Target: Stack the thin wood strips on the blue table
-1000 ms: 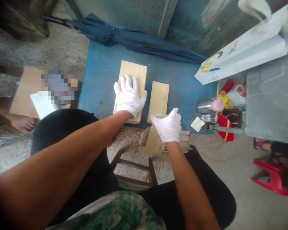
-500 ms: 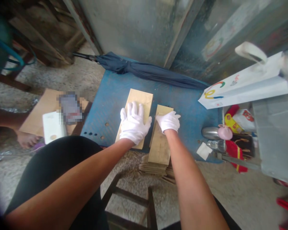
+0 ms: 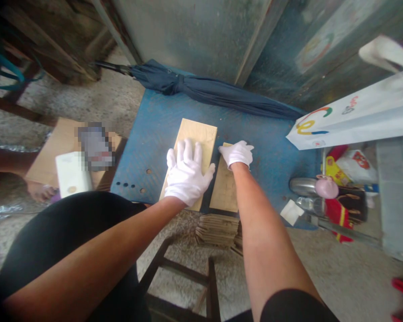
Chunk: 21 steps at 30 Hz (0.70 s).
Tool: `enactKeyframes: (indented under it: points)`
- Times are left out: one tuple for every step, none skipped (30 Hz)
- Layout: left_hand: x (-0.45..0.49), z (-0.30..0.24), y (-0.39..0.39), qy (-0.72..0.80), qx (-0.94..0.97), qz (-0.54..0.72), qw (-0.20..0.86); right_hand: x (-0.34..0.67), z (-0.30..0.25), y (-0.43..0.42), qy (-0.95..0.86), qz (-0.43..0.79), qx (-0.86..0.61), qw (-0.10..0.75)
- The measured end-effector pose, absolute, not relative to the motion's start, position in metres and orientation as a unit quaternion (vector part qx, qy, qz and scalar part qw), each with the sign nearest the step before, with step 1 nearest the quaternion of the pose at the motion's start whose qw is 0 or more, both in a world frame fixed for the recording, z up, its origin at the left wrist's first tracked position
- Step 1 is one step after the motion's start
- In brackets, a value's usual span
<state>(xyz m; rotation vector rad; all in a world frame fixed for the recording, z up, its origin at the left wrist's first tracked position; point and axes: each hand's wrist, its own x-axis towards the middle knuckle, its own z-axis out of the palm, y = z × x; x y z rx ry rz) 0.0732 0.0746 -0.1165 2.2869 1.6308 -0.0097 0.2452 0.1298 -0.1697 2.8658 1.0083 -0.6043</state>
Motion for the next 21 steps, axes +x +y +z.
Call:
enactKeyframes:
  points:
    - [0.073,-0.116,0.075,0.574,0.802,-0.005,0.166,0.244,-0.172,0.129,0.321,-0.191,0.928,0.018]
    - [0.073,-0.116,0.075,0.575,0.801,-0.007,0.167,0.243,-0.174,0.128,0.314,-0.186,0.931,0.014]
    - [0.073,-0.116,0.075,0.576,0.800,-0.009,0.168,0.243,-0.176,0.127,0.308,-0.179,0.934,0.009]
    - [0.073,-0.116,0.075,0.577,0.799,-0.011,0.170,0.243,-0.178,0.124,0.305,-0.172,0.937,0.002]
    - [0.073,-0.115,0.075,0.577,0.798,-0.011,0.173,0.244,-0.180,0.121,0.308,-0.165,0.937,-0.010]
    - [0.073,-0.114,0.075,0.577,0.797,-0.011,0.177,0.246,-0.182,0.117,0.318,-0.157,0.935,-0.027]
    - [0.073,-0.114,0.075,0.577,0.796,-0.011,0.181,0.248,-0.184,0.112,0.333,-0.148,0.930,-0.049]
    - [0.073,-0.113,0.076,0.578,0.794,-0.011,0.186,0.251,-0.185,0.105,0.349,-0.138,0.924,-0.073]
    - [0.073,-0.112,0.076,0.579,0.793,-0.013,0.190,0.255,-0.186,0.098,0.362,-0.127,0.919,-0.097]
    - [0.073,-0.111,0.076,0.580,0.791,-0.015,0.194,0.259,-0.186,0.090,0.367,-0.117,0.915,-0.119]
    - [0.074,-0.111,0.076,0.580,0.791,-0.018,0.197,0.262,-0.184,0.081,0.364,-0.109,0.914,-0.139]
    - [0.074,-0.110,0.076,0.578,0.791,-0.019,0.200,0.265,-0.182,0.071,0.354,-0.104,0.916,-0.158]
    - [0.074,-0.110,0.076,0.577,0.792,-0.019,0.201,0.267,-0.178,0.060,0.341,-0.104,0.917,-0.179]
    - [0.074,-0.110,0.076,0.576,0.792,-0.018,0.200,0.268,-0.173,0.048,0.326,-0.108,0.917,-0.201]
    - [0.074,-0.109,0.076,0.574,0.794,-0.015,0.199,0.269,-0.167,0.035,0.312,-0.115,0.916,-0.224]
    - [0.074,-0.109,0.076,0.573,0.795,-0.010,0.197,0.268,-0.160,0.020,0.299,-0.124,0.914,-0.246]
    - [0.075,-0.109,0.075,0.573,0.796,-0.007,0.194,0.265,-0.153,0.004,0.285,-0.134,0.911,-0.266]
    - [0.075,-0.109,0.075,0.573,0.796,-0.005,0.193,0.261,-0.146,-0.013,0.271,-0.146,0.909,-0.282]
    - [0.075,-0.109,0.074,0.574,0.796,-0.005,0.192,0.255,-0.140,-0.033,0.255,-0.156,0.909,-0.291]
    - [0.075,-0.108,0.074,0.575,0.795,-0.005,0.193,0.247,-0.134,-0.053,0.240,-0.169,0.909,-0.295]
    - [0.076,-0.107,0.074,0.576,0.793,-0.007,0.196,0.237,-0.129,-0.075,0.225,-0.183,0.912,-0.288]
